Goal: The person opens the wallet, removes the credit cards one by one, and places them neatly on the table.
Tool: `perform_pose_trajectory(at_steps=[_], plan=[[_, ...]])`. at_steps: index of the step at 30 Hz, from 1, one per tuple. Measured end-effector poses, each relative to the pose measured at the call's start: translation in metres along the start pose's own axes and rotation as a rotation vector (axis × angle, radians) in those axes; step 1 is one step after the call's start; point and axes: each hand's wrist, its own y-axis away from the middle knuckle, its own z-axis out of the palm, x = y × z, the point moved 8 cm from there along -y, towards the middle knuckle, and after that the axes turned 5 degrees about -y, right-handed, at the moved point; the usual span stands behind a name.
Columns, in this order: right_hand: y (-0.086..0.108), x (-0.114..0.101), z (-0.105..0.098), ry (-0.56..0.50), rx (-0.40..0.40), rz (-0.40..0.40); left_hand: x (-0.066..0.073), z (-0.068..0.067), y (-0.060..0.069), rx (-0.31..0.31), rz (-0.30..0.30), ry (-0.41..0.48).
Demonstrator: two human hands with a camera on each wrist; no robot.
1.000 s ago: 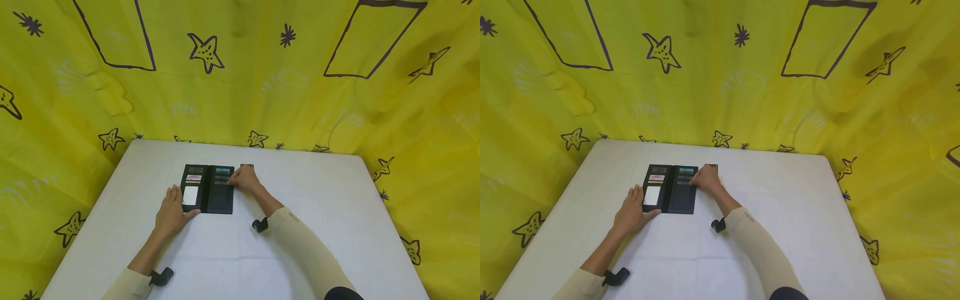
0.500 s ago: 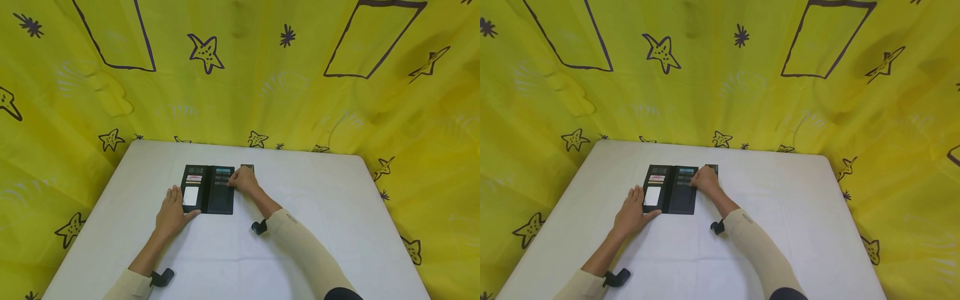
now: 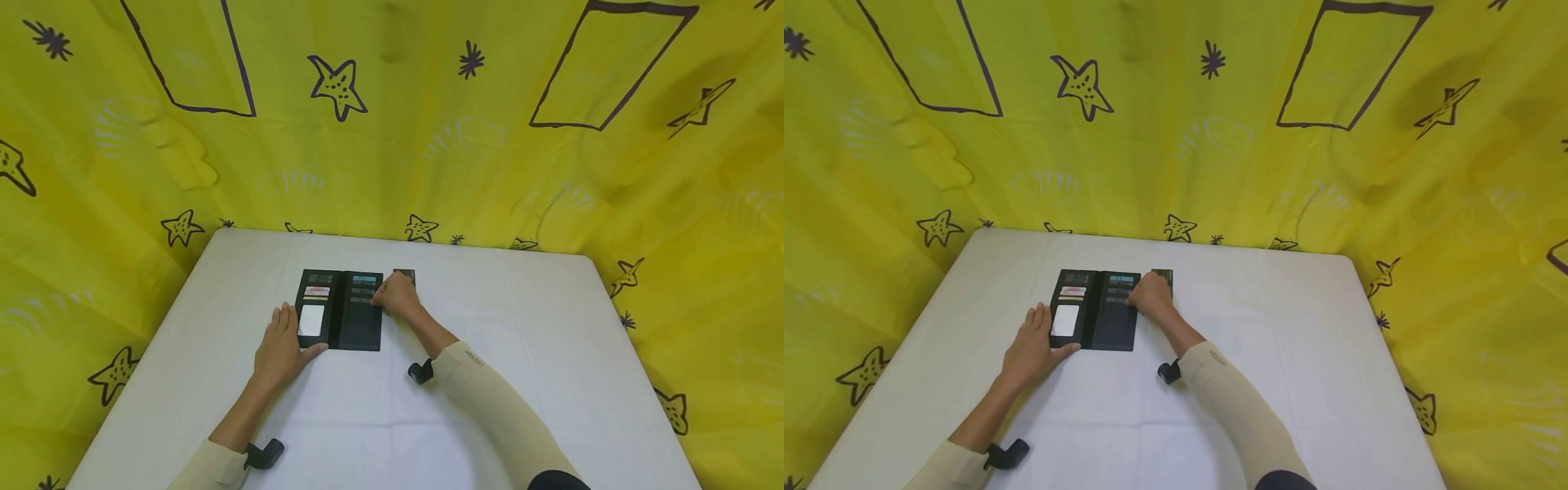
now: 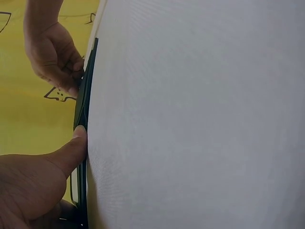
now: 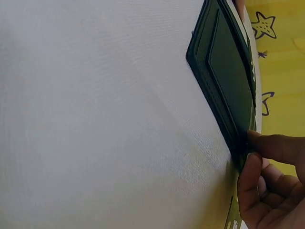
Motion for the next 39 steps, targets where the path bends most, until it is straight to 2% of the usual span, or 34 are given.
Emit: perform_pose_trajectory(at_steps=[5,9,13,20,28,39], plan=[[0.001,-0.001,0.000,-0.052,-0.027,-0.005,0.000,-0.002,0.000,0.011,0.008,-0.006],[0.000,0.004,0.003,-0.094,-0.045,0.026,0.002,-0.002,0.001,0.015,0.009,0.000],[-0.005,0.007,0.007,-0.040,-0.045,0.048,0.003,0.000,0.003,0.020,0.005,0.005],[-0.008,0.001,0.012,0.109,-0.045,0.036,0.001,-0.001,0.002,0.029,0.000,0.014],[-0.009,-0.001,0.010,0.153,0.020,0.046,0.001,-0.001,0.002,0.031,-0.003,0.032],[-0.003,-0.015,0.009,0.157,0.077,0.059,0.001,-0.002,0.003,0.044,0.012,0.027]])
